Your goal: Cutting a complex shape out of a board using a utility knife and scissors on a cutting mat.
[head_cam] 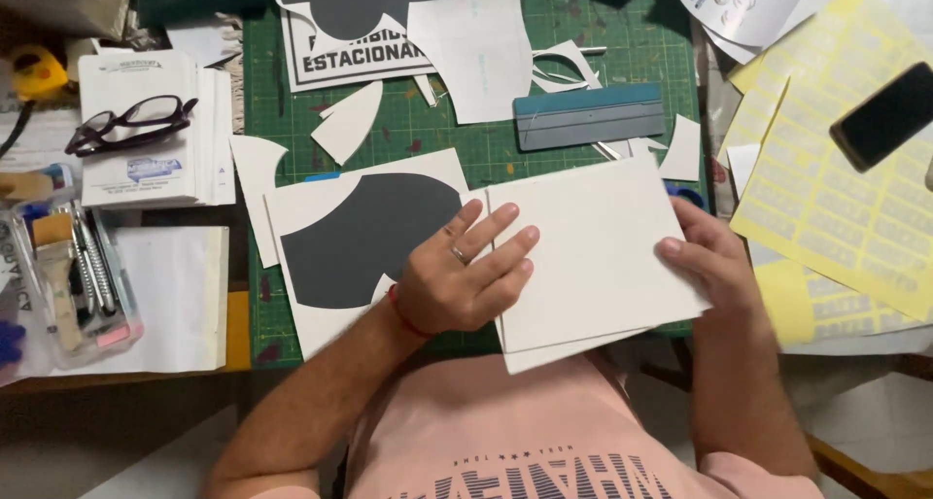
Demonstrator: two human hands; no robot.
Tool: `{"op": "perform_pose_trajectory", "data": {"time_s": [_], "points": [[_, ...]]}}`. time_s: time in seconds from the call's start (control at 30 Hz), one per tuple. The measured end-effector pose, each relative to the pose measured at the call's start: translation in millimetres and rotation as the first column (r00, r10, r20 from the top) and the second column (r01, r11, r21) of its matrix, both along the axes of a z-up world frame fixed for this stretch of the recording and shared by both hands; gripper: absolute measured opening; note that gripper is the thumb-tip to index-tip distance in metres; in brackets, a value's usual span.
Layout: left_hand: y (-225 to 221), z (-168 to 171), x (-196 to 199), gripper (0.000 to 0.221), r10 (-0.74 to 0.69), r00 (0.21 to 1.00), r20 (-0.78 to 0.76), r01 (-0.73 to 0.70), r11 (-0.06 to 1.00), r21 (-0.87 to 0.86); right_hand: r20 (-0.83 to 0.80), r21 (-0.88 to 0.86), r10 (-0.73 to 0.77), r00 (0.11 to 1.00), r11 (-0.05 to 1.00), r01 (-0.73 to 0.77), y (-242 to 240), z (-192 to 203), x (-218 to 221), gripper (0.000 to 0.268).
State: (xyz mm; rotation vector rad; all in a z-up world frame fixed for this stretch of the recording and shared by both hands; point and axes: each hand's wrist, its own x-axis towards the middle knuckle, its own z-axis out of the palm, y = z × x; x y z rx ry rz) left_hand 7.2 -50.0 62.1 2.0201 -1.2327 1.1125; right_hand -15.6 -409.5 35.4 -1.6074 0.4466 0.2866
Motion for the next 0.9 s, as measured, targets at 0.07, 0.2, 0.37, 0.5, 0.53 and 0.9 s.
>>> {"op": "perform_pose_trajectory", "data": {"time_s": [0.07,0.2,0.37,0.5,0.53,0.9], "points": [[-1.1,2.6,-2.4,0.015,0.056,0.997,-0.051,-0.051,0.994,0.093,0.219,0.268,-0.037,0.975,0.963,-0.023,17.3,19.4,-6.2,0.075],[0.4,4.2,-9.8,0.026,0.256,0.957,-0.138,-0.243,0.965,0.102,0.215,0.121,-0.274,0.938,0.960,0.253,5.5,27.3,8.9,0.077],[12.1,52.1,-31.9,0.021,-0.250,0.904,-0.348,0.171,0.955,-0.240,0.457,0.317,-0.443,0.771,0.891,0.324,-53.5,20.6,61.0,0.074],[31.0,86.7,-54.8,0.021,-0.544,0.821,-0.174,0.483,0.823,-0.298,0.167,0.509,-0.767,0.619,0.605,0.612,-120.4,7.7,119.3,0.055],[36.4,83.2,-62.6,0.021,-0.547,0.792,-0.270,0.476,0.831,-0.287,0.185,0.618,-0.794,0.579,0.552,0.560,-147.4,-5.5,140.1,0.053],[161.9,-296.6,-254.3,0.025,-0.204,0.051,-0.978,0.516,0.844,-0.149,0.209,0.645,-0.870,0.447,0.466,0.606,-279.6,-95.0,243.6,0.044]]}}
